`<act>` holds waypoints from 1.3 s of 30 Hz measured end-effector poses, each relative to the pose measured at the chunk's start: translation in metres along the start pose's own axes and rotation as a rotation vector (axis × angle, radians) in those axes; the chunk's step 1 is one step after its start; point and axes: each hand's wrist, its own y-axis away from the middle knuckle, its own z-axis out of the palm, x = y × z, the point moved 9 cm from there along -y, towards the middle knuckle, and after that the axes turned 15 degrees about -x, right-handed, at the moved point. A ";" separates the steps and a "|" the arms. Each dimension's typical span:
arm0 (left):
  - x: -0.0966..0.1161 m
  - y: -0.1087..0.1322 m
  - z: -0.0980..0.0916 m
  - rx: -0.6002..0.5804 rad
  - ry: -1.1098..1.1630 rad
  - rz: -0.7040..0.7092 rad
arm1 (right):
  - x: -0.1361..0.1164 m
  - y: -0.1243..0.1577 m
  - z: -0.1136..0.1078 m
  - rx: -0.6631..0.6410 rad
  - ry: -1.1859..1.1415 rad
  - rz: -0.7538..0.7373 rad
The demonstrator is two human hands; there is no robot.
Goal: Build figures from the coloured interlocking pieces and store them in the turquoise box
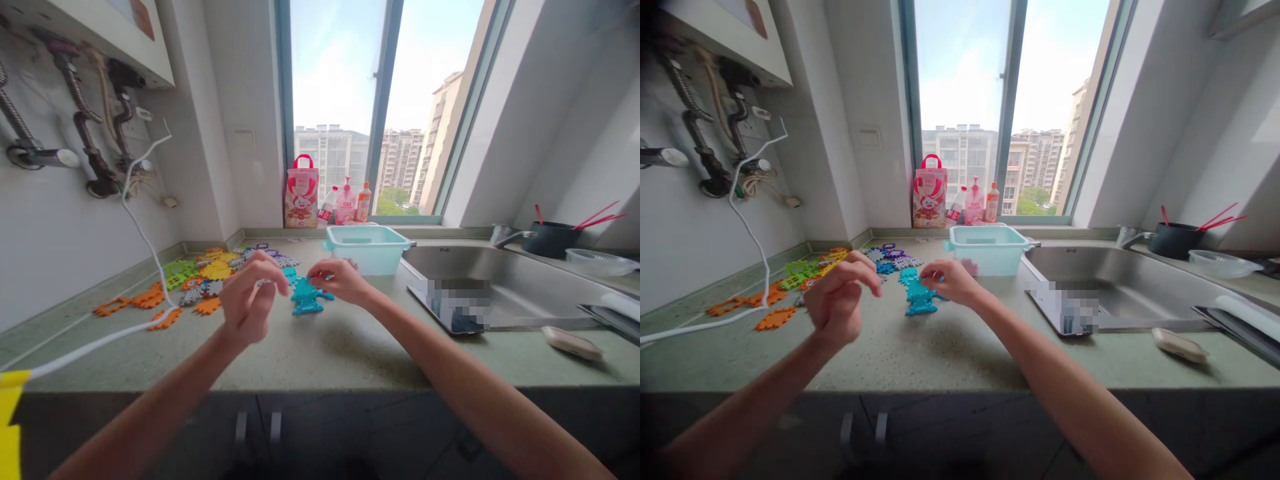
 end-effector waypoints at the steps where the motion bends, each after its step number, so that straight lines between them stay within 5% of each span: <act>1: -0.016 -0.013 -0.004 0.023 0.019 0.011 | 0.000 0.000 0.001 -0.003 0.033 0.002; 5: -0.086 -0.049 0.005 -0.117 -0.051 -0.048 | 0.003 0.000 0.004 -0.032 0.126 0.016; 9: -0.124 -0.040 0.029 -0.316 0.028 -0.131 | 0.006 0.000 0.007 -0.050 0.171 0.024; 17: -0.122 -0.019 0.070 -0.648 0.083 -0.110 | 0.010 0.001 0.013 -0.052 0.269 0.074; 25: -0.127 -0.013 0.090 -0.728 0.012 -0.172 | 0.011 0.002 0.011 -0.008 0.362 0.070; 33: -0.126 -0.013 0.090 -0.735 0.068 -0.129 | 0.018 0.003 0.004 -0.003 0.385 0.145; 39: -0.127 -0.012 0.088 -0.753 0.027 -0.089 | 0.025 0.005 0.004 -0.164 0.523 0.251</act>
